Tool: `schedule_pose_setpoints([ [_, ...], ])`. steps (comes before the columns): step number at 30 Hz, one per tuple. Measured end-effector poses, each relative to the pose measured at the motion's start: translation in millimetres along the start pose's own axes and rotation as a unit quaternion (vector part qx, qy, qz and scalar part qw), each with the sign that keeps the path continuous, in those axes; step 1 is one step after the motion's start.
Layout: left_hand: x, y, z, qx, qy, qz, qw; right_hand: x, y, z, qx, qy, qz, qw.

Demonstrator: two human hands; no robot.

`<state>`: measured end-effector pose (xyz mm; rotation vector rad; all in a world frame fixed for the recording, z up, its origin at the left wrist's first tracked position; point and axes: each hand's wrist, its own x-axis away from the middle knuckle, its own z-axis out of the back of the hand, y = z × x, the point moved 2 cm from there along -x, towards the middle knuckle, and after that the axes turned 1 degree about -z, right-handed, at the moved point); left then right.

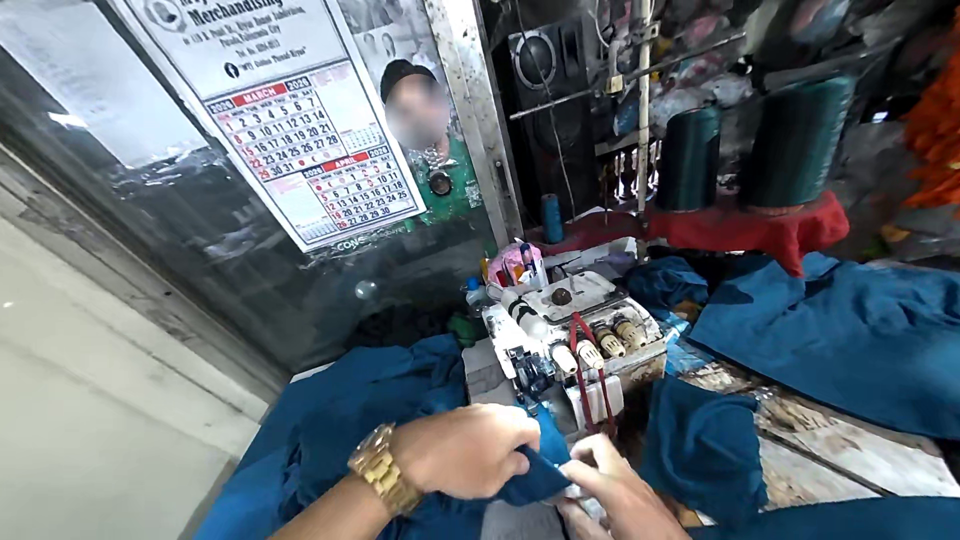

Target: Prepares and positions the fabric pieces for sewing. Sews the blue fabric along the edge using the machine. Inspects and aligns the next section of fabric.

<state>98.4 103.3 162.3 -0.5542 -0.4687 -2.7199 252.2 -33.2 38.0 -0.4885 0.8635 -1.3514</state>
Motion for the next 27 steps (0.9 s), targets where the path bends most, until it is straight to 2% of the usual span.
schedule_pose_setpoints([
  [2,-0.4,-22.6,-5.9,-0.025,0.057,0.007,0.998,-9.3,15.9,-11.8,-0.075,-0.019,0.009,0.997],
  [4,4.7,-25.8,0.0,-0.077,0.105,0.031,0.991,-28.4,13.0,-5.6,-0.153,-0.068,-0.002,0.986],
  [6,7.6,-5.9,1.5,-0.082,0.119,0.044,0.989,-43.2,8.2,6.7,-0.229,-0.138,-0.02,0.963],
  [9,0.1,23.8,-1.4,-0.059,0.092,0.086,0.99,-52.1,12.2,15.8,-0.3,-0.239,-0.022,0.923],
  [14,19.2,11.8,-6.4,-0.174,0.25,0.157,0.939,-50.0,14.5,17.4,-0.346,-0.256,-0.035,0.902],
  [17,39.2,10.0,-4.8,-0.104,0.313,0.113,0.937,-44.6,9.3,15.3,-0.399,-0.242,-0.041,0.884],
  [19,24.5,4.6,-10.8,-0.048,0.294,0.069,0.952,-42.2,5.4,11.8,-0.409,-0.227,-0.041,0.883],
  [22,0.5,-8.4,-18.4,-0.006,0.186,0.004,0.983,-42.8,2.4,7.3,-0.36,-0.209,-0.025,0.909],
  [25,5.4,-11.7,-6.6,-0.048,0.163,0.016,0.985,-45.4,6.3,8.7,-0.3,-0.199,-0.027,0.932],
  [27,11.4,-8.4,1.1,-0.034,0.16,0.004,0.987,-43.8,3.9,11.3,-0.316,-0.195,-0.026,0.928],
])
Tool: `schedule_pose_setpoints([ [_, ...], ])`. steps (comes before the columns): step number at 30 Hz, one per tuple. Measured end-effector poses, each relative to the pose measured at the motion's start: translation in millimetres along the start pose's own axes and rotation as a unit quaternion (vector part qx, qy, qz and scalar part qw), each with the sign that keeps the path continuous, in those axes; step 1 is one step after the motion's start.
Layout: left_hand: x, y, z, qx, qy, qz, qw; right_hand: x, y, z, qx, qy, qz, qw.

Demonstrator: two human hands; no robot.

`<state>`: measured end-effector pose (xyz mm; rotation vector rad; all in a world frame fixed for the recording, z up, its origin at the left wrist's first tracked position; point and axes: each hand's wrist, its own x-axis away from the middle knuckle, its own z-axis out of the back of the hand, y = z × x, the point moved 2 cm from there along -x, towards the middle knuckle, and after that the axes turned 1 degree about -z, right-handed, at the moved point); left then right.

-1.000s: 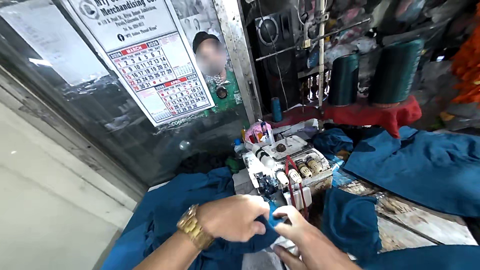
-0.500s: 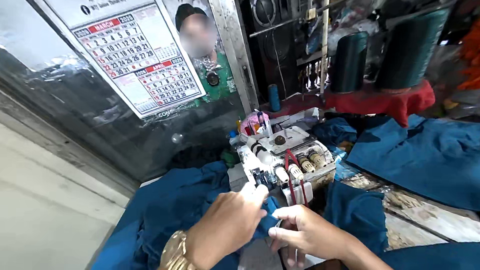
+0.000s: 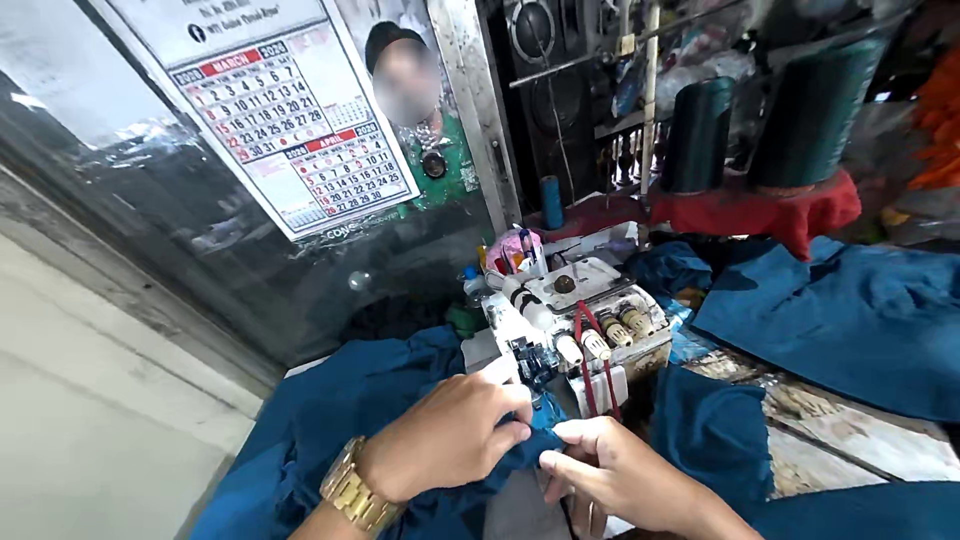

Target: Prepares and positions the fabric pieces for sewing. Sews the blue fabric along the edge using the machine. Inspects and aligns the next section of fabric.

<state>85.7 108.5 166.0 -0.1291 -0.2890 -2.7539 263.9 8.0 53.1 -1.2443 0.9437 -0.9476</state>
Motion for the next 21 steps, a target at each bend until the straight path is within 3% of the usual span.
schedule_pose_setpoints([
  [5,-2.7,3.0,-9.7,0.128,-0.046,-0.053,0.989,13.8,-2.2,-7.2,0.031,0.013,0.051,0.998],
  [9,-2.8,-25.8,-19.4,0.049,-0.025,-0.025,0.998,17.4,11.2,-10.9,0.051,0.018,0.022,0.998],
  [15,0.1,3.6,-18.4,-0.099,0.037,0.021,0.994,5.3,10.4,4.0,0.026,0.003,0.015,1.0],
  [18,1.5,15.5,-21.5,-0.053,0.051,0.027,0.997,-1.3,8.6,11.9,0.006,-0.013,0.024,1.0],
  [21,2.9,-3.4,-41.4,-0.005,0.109,0.028,0.994,1.0,13.3,11.8,-0.008,0.0,0.018,1.0],
])
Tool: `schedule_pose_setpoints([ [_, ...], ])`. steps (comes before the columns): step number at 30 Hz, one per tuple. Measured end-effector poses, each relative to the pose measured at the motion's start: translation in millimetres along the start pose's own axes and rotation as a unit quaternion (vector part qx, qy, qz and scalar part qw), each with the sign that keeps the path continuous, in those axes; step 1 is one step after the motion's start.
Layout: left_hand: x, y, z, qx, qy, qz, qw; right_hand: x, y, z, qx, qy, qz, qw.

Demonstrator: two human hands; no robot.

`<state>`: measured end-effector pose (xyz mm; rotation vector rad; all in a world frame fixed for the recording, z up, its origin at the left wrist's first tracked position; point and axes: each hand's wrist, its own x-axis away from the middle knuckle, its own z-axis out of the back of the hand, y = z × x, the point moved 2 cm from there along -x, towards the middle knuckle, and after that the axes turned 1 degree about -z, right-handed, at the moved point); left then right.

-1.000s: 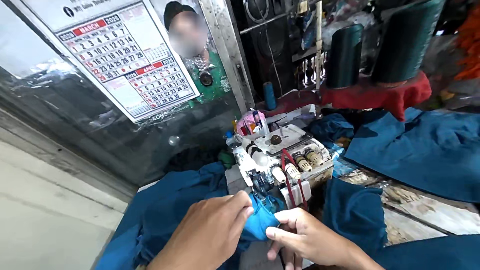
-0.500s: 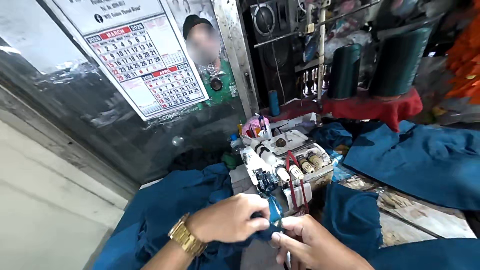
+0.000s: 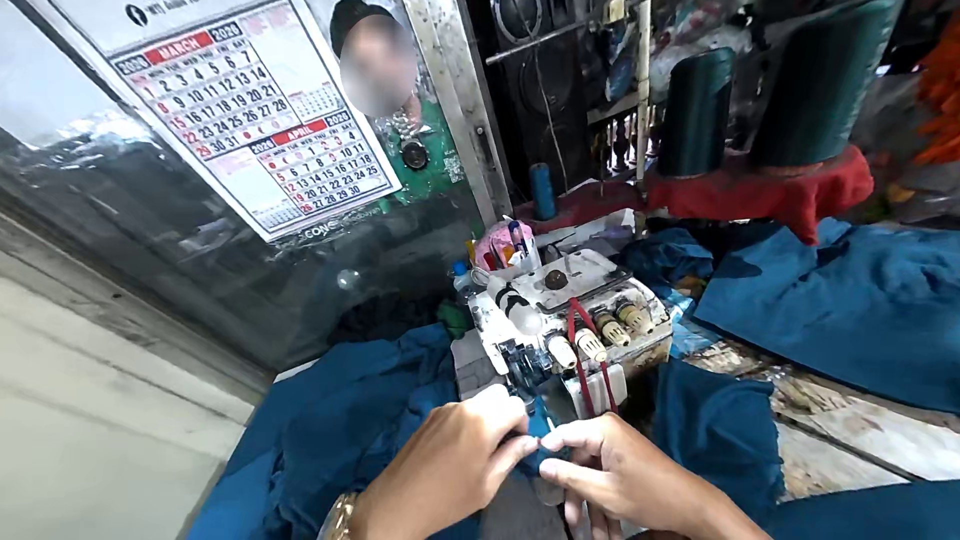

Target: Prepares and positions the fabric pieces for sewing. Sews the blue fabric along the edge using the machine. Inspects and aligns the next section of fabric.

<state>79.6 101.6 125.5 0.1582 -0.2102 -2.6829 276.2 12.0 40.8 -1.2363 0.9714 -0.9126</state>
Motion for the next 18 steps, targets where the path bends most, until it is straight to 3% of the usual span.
schedule_pose_setpoints([
  [5,14.5,-8.9,-23.5,0.019,0.119,0.016,0.993,-3.0,11.3,-9.4,0.044,0.111,0.058,0.991],
  [8,20.0,-40.9,-27.3,-0.003,0.104,0.072,0.992,-10.3,11.6,-21.9,0.231,0.039,0.048,0.971],
  [10,26.4,-57.1,-19.5,-0.029,0.067,0.124,0.99,-13.7,8.0,-29.7,0.269,-0.017,0.037,0.962],
  [12,34.9,-51.4,-11.2,-0.061,0.044,0.143,0.987,-8.6,6.6,-32.2,0.204,-0.012,0.054,0.977],
  [15,41.7,-3.0,-22.2,-0.054,0.07,0.078,0.993,11.1,0.7,-29.9,0.02,0.046,0.02,0.999],
  [17,28.5,37.2,-45.5,0.018,0.076,0.036,0.996,16.8,-1.2,-16.9,-0.063,0.133,-0.012,0.989],
  [18,19.6,49.1,-54.1,0.052,0.067,0.019,0.996,14.6,-1.9,-7.2,-0.083,0.217,-0.012,0.972],
])
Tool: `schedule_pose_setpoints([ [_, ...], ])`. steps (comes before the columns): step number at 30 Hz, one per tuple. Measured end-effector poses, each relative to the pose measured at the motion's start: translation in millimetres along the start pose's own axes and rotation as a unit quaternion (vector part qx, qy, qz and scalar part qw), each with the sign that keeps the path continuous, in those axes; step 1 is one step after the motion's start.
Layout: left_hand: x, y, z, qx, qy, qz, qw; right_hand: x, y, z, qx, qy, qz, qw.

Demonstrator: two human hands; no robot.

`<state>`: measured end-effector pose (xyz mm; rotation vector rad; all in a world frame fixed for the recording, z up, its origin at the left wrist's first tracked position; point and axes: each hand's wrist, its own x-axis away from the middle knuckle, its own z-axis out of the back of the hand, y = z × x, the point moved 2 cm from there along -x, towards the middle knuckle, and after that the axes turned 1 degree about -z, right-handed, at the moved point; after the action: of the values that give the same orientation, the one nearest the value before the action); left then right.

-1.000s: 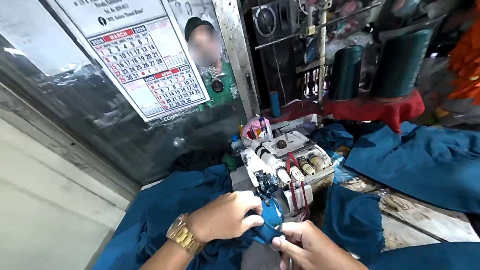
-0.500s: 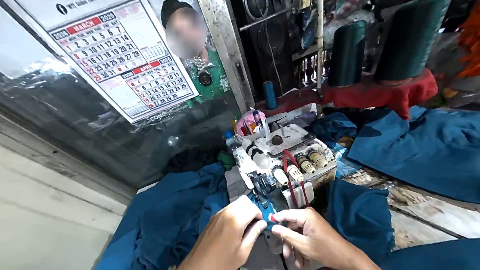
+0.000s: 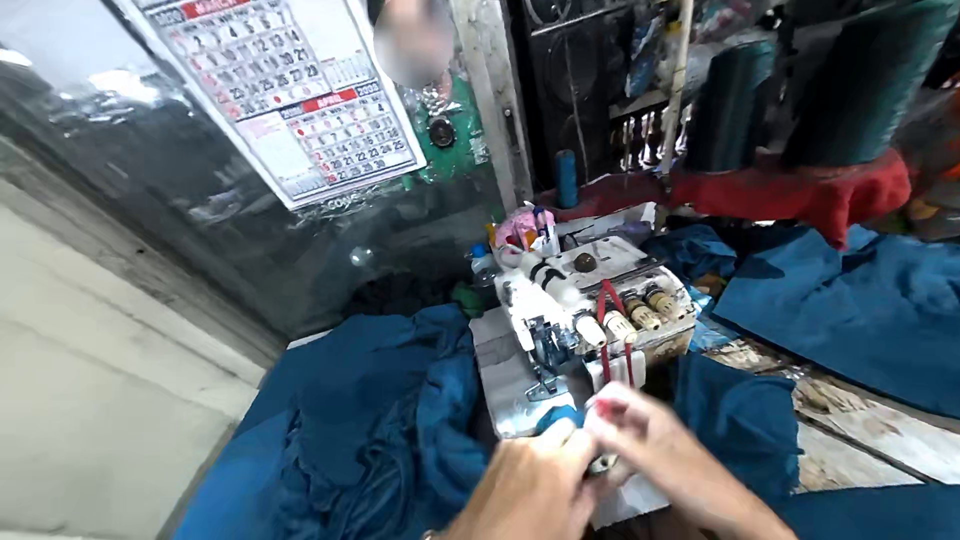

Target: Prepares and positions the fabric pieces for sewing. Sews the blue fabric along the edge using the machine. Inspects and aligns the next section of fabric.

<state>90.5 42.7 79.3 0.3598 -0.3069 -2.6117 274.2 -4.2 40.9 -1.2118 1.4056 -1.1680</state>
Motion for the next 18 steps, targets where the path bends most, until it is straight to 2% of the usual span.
schedule_pose_setpoints([
  [1,-5.7,5.2,-2.1,0.037,-0.01,-0.008,0.999,-6.6,-2.0,6.9,-0.019,0.079,0.007,0.997],
  [2,-7.3,4.8,4.8,0.071,-0.01,-0.006,0.997,-8.0,-6.3,9.0,-0.026,0.115,0.007,0.993],
  [4,1.6,-12.0,42.5,0.133,0.023,0.016,0.991,1.0,-17.2,-3.1,0.003,0.076,0.01,0.997],
  [5,11.3,-23.7,65.8,0.158,0.071,0.038,0.984,8.1,-19.0,-11.2,0.013,0.039,0.017,0.999],
  [7,35.5,-43.4,110.0,0.172,0.231,0.082,0.954,18.3,-10.3,-22.3,0.023,0.0,0.015,1.0],
  [9,66.0,-56.4,137.1,0.129,0.298,0.109,0.94,24.3,4.1,-27.4,0.047,-0.002,0.001,0.999],
  [10,86.0,-63.3,137.4,0.1,0.297,0.127,0.941,29.4,7.2,-29.1,0.063,-0.01,-0.006,0.998],
  [12,141.9,-85.9,108.4,0.053,0.258,0.173,0.949,42.6,10.3,-29.5,0.092,-0.059,-0.028,0.994],
  [14,207.7,-112.7,68.9,-0.019,0.167,0.263,0.95,50.5,16.8,-24.5,0.122,-0.115,-0.036,0.985],
  [16,260.7,-130.6,45.0,-0.075,0.074,0.359,0.927,52.5,22.1,-20.7,0.147,-0.137,-0.032,0.979],
  [18,277.6,-132.6,41.6,-0.119,0.08,0.364,0.92,49.8,24.9,-25.9,0.162,-0.154,-0.041,0.974],
])
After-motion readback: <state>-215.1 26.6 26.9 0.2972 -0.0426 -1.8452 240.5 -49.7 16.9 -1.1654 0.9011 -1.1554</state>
